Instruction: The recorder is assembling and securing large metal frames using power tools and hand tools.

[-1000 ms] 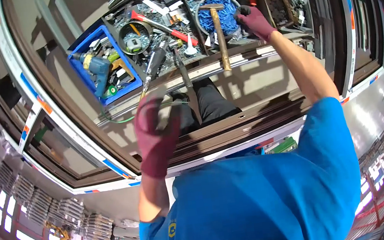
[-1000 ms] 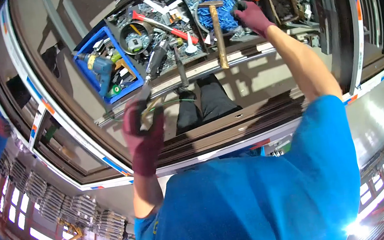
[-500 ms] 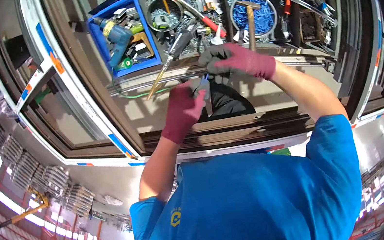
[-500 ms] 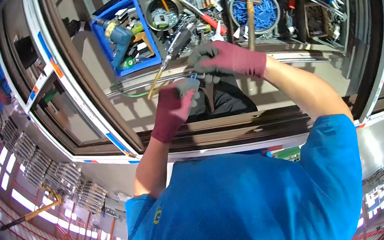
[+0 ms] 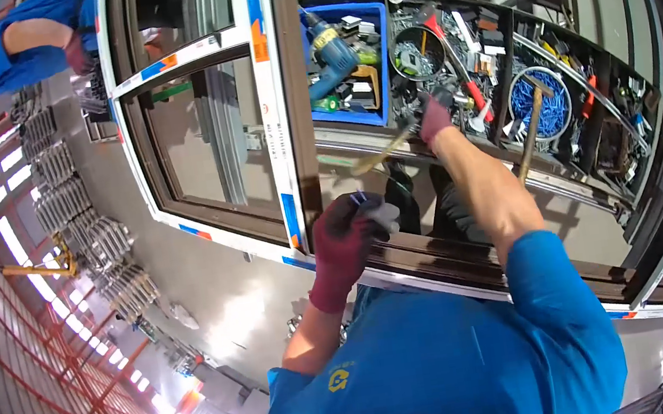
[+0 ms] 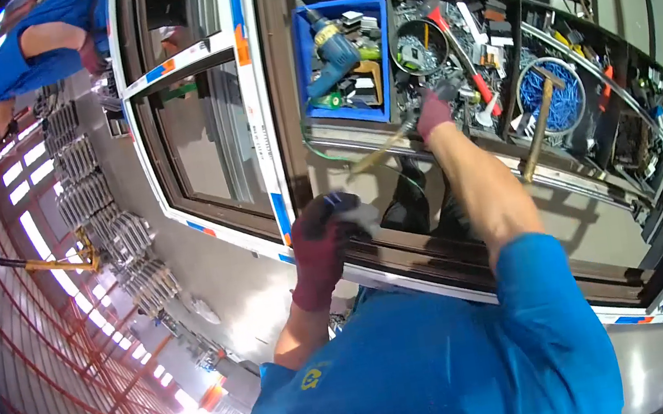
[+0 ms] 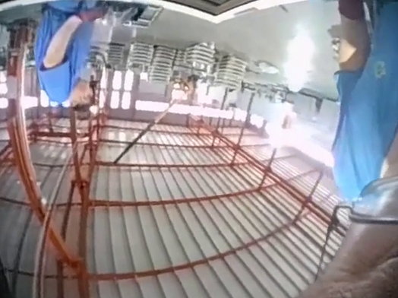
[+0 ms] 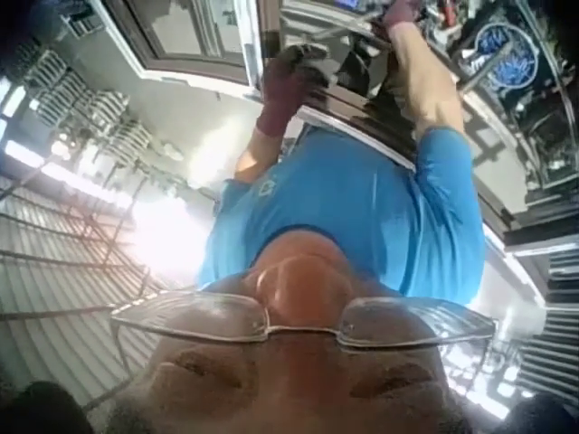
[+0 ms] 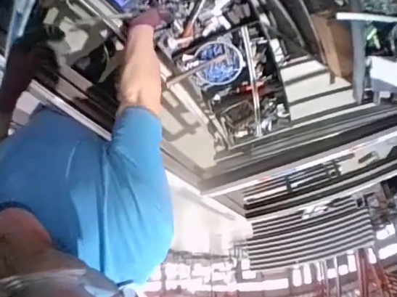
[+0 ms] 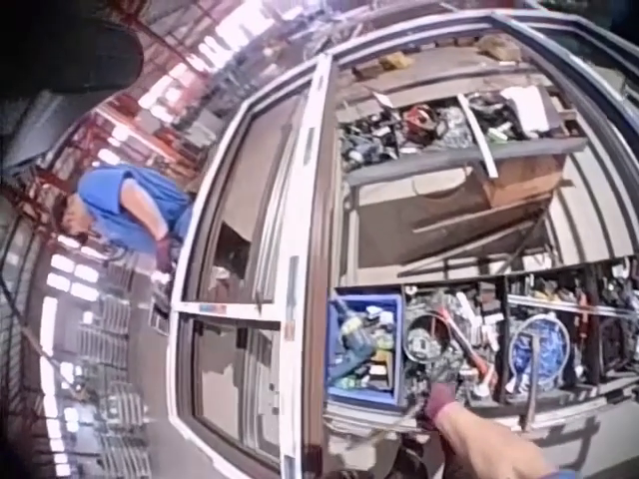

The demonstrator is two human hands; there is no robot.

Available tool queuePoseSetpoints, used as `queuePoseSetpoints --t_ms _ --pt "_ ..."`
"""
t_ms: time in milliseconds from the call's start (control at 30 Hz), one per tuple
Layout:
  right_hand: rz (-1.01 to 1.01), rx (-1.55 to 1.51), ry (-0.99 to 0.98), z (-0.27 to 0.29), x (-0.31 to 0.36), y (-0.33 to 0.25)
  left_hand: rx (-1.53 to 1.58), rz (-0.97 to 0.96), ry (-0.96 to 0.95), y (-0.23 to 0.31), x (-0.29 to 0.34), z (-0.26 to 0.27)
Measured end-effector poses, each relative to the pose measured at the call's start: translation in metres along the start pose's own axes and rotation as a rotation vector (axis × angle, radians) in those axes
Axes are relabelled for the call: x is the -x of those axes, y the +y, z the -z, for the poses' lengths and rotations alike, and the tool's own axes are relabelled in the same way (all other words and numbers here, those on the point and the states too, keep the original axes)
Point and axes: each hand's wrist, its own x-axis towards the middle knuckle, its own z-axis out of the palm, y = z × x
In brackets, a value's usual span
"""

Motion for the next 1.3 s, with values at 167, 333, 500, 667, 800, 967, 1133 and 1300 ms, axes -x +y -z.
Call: queuePoseSetpoints --t_ms 167,333,500,667,800,967,1133,1300 --pt "-0.317 -0.655 -0.214 0.034 0.138 -0.137 0.195 -0.331 0.173 0.007 -0.001 0.044" --pt "0.085 -0.391 -0.356 0.102 0.276 -0.269 0.411 -0.320 0.084 0.069 -0.036 0.031" --pt "0.675 0.222 -0.542 0.158 0.368 -0.374 0.636 -0.429 -0.072 0.085 -0.070 0.021" --pt "0.816 0.652 -0.780 0.162 0.416 -0.395 0.820 -0.534 -0.114 0.083 -0.071 0.020" --pt "0.709 0.578 -0.699 0.160 0.419 -0.360 0.748 -0.505 -0.136 0.083 -0.069 0.024" --pt "0.727 0.546 -0.632 0.147 0.412 -0.343 0.809 -0.422 -0.158 0.081 -0.078 0.025" --pt "0.718 0.640 -0.579 0.130 0.413 -0.347 0.734 -0.333 -0.086 0.053 -0.106 0.035" --pt "1.101 1.064 -0.271 0.113 0.403 -0.351 0.833 -0.310 -0.102 0.061 -0.120 0.029"
